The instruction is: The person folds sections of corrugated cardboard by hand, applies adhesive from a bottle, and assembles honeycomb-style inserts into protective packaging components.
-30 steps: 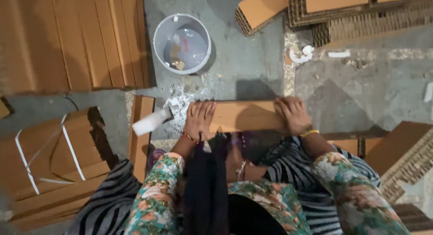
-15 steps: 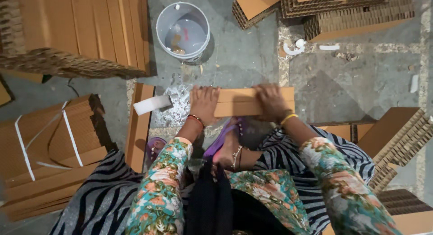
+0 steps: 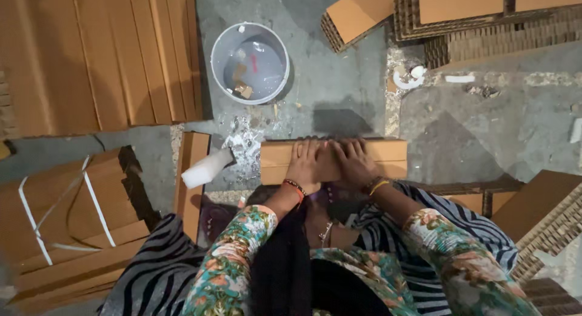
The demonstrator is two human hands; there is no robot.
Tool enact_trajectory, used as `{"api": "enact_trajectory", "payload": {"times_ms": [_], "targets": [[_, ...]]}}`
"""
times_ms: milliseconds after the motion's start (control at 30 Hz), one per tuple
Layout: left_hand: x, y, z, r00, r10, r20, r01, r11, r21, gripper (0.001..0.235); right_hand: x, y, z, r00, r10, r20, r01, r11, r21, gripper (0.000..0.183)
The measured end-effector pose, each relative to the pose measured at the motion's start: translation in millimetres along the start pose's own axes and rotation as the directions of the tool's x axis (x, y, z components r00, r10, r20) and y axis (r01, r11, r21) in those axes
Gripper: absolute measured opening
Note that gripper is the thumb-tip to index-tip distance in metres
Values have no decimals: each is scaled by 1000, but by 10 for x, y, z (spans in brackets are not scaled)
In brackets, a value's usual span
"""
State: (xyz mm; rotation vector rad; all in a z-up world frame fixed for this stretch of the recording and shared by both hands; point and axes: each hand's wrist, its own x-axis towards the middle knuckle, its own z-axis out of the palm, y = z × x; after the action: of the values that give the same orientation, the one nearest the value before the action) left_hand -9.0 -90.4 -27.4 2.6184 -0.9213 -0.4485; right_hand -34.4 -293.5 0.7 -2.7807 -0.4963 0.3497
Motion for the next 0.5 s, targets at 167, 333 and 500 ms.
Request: {"api": "enact_trajectory", "payload": {"times_ms": [167, 333, 500], "targets": [[-3, -48, 122, 999, 20, -28, -20, 1000, -1, 105, -2, -15, -39, 999, -37, -35, 37, 999, -4, 115], [9, -76, 295, 939, 129, -318, -61, 975, 214, 68, -17, 30, 86, 995, -30, -91, 29, 999, -15, 111], [-48, 14, -213, 991, 84, -100, -76, 993, 89, 106, -61, 44, 38, 967, -151, -204, 155, 988, 2, 109]]}}
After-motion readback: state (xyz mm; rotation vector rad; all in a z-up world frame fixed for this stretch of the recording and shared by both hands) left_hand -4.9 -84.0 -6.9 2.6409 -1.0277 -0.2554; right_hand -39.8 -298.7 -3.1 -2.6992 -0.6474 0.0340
